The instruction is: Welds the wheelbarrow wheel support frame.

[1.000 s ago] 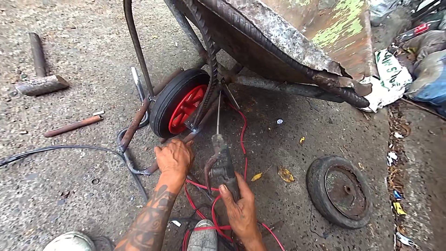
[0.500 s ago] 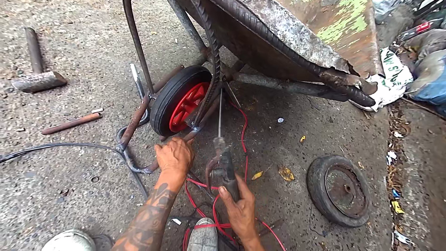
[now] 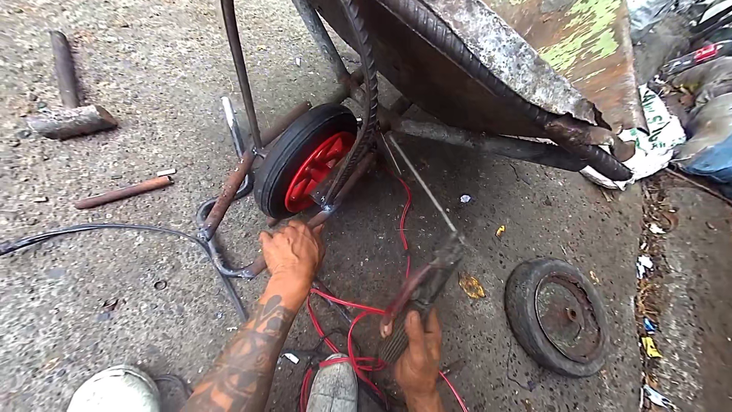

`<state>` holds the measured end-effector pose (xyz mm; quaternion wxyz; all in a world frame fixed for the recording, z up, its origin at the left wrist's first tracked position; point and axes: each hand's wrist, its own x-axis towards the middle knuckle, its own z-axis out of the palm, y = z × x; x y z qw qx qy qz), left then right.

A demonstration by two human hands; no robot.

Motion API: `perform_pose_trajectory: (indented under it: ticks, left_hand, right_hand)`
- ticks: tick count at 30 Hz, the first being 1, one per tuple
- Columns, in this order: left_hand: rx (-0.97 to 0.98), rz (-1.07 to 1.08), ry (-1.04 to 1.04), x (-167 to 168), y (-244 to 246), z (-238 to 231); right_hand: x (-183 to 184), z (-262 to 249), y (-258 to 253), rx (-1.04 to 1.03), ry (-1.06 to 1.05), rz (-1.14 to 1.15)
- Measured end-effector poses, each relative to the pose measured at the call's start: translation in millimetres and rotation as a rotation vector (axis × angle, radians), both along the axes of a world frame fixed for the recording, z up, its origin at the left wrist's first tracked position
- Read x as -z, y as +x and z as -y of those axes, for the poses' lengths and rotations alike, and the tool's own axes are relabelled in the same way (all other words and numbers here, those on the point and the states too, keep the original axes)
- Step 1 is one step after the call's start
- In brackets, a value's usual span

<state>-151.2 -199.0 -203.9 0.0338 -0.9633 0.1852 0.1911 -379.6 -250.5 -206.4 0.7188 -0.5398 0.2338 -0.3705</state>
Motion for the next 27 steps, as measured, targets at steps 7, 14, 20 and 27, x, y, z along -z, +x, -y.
perform_pose_trajectory:
  ticks: [7,14,20,27]
  left_hand:
    - [0.026,0.011,0.023,-1.7,-0.9,0.5]
    - [0.04,0.008,0.049,-3.0,-0.8,0.4]
    - [0.026,-0.009,0.04,-6.5,-1.5,1.3]
    - [0.015,-0.055,0.027,-11.2,-3.4,0.9]
  right_hand:
    - [-33.1,12.9,-5.7,0.061,-0.526,-0.405]
    - [-13.1,-1.0,11.5,-0.039,-0.599,-0.527]
    - [-7.6,-4.5,16.1,-0.071,-0.632,-0.608]
    - [-12.6,-9.1,10.9,-0.068,-0.626,-0.581]
